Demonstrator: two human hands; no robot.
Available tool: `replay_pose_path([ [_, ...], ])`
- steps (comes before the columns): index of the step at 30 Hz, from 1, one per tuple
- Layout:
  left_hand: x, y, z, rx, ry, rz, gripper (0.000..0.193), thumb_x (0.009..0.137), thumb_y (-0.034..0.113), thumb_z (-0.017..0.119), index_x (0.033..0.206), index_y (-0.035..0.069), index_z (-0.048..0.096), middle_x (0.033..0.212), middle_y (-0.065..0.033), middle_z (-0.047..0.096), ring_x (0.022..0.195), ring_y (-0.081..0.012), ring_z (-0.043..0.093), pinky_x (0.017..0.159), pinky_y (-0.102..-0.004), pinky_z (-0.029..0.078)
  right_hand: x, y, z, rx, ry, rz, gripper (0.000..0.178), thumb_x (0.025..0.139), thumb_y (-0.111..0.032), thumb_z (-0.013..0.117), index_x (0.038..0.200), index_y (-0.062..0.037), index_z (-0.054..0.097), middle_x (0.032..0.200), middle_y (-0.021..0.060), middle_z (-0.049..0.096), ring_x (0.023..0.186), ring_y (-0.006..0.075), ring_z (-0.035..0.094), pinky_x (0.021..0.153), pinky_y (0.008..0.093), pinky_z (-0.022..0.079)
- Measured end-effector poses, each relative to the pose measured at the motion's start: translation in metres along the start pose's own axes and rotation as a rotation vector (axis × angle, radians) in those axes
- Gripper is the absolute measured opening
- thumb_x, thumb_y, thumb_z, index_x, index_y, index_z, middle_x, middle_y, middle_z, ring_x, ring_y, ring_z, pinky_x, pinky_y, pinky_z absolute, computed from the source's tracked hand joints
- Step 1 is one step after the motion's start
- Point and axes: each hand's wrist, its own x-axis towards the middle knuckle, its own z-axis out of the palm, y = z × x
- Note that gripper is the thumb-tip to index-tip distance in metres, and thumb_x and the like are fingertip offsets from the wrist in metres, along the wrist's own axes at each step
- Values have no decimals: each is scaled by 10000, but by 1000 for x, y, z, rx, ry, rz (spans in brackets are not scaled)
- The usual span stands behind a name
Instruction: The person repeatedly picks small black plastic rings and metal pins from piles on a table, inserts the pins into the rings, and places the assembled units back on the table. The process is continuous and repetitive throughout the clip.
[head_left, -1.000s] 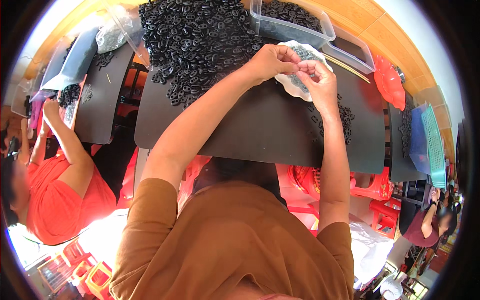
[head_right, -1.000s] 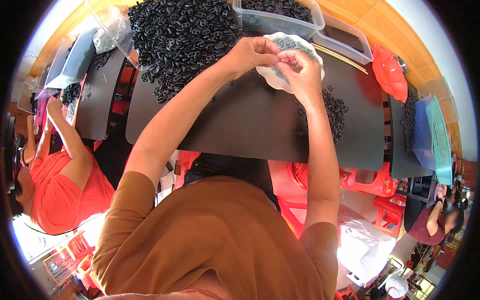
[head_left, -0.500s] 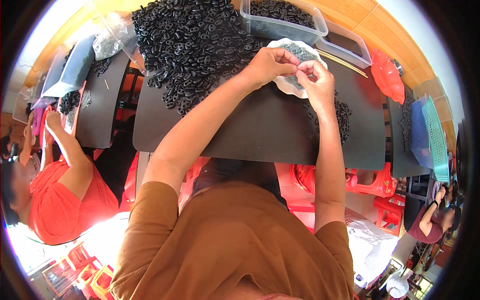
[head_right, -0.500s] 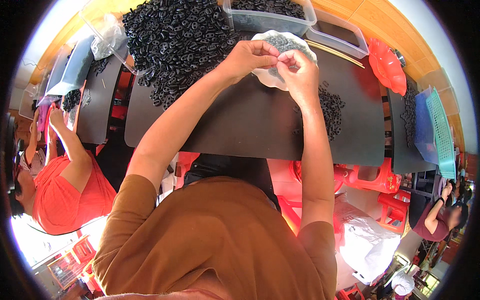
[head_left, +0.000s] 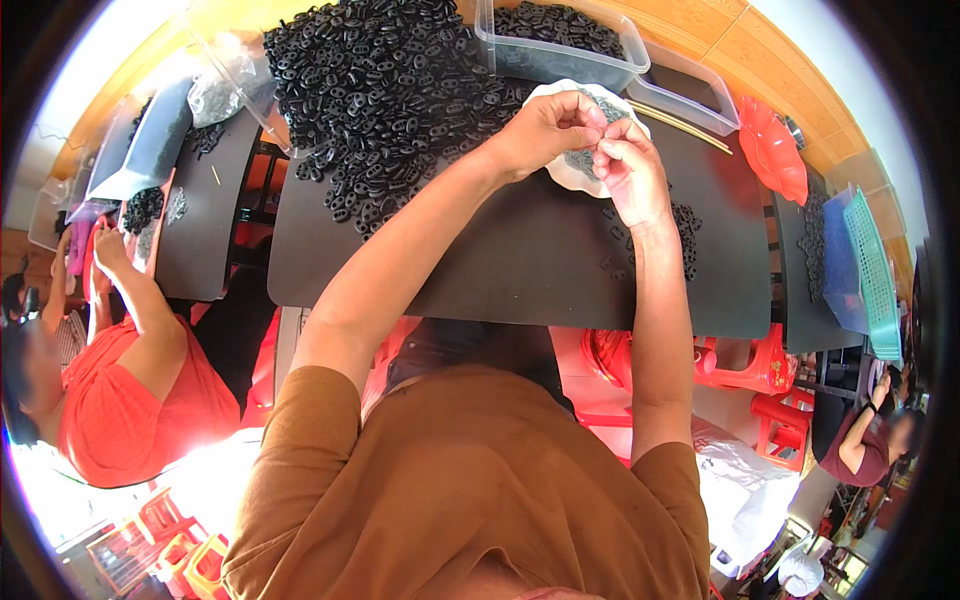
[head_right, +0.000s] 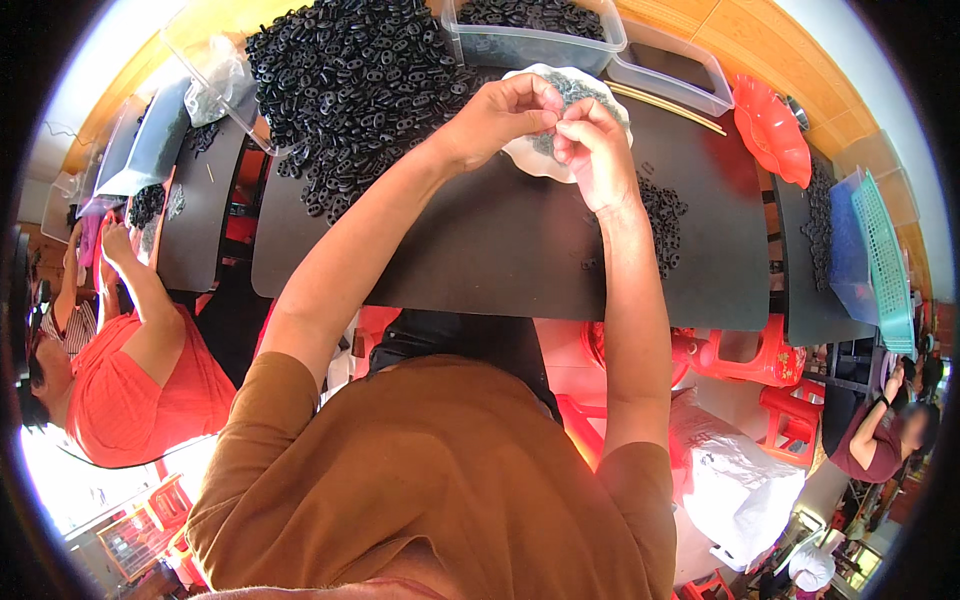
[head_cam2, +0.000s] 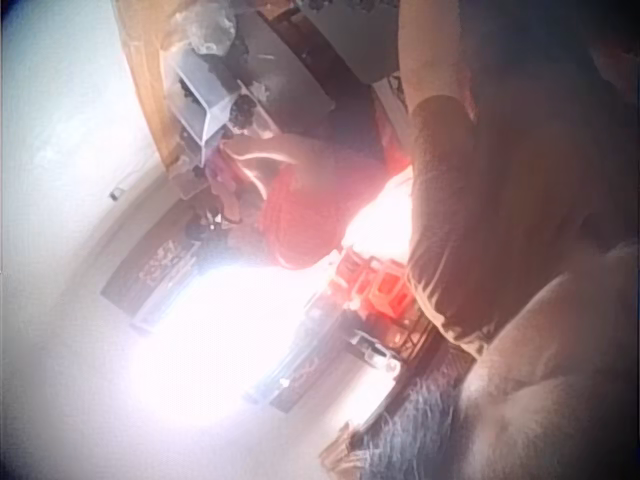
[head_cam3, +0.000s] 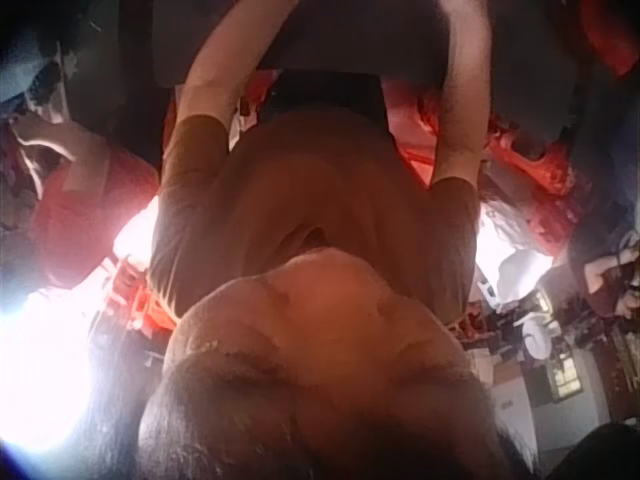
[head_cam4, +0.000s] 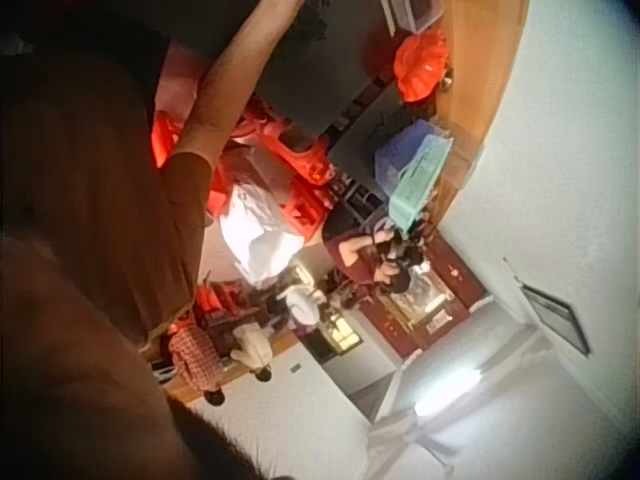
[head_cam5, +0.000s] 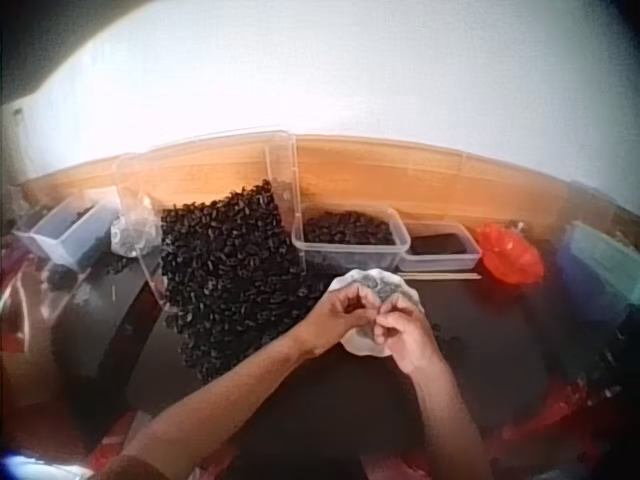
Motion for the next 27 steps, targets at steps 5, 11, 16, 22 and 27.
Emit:
replay_pose_path([
  [5,1,-4,-8,-71,14,-24,98,903,50,664,993,68,629,972,6,642,940,-83,598,887,-268,480,-2,-1,16,-161,94,-66,65,872,-56,652,898,-71,594,815,21,630,734,107,609,671,246,494],
  [11,2,7,4,476,154,89,72,901,38,652,973,41,649,917,-2,663,855,-73,609,804,-252,503,-4,3,15,-283,190,-122,92,884,-48,662,960,-52,610,893,44,660,774,117,638,681,242,504],
  [16,3,7,5,435,131,170,67,896,45,661,963,39,651,900,4,663,845,-63,604,788,-242,502,0,3,10,-86,111,-103,152,874,-27,657,1004,-67,589,862,24,628,734,108,602,638,235,477],
  [22,2,13,16,389,84,154,43,903,27,651,942,37,635,889,3,654,856,-62,597,803,-246,502,0,2,3,123,27,-76,128,866,-22,601,974,-85,571,823,1,572,660,92,512,583,218,415],
  [27,7,-2,12,142,42,158,56,910,25,648,943,56,616,923,-2,648,888,-84,606,837,-266,499,-2,-1,4,251,-6,-32,95,890,-55,583,981,-80,569,820,-1,563,670,89,509,590,213,413],
])
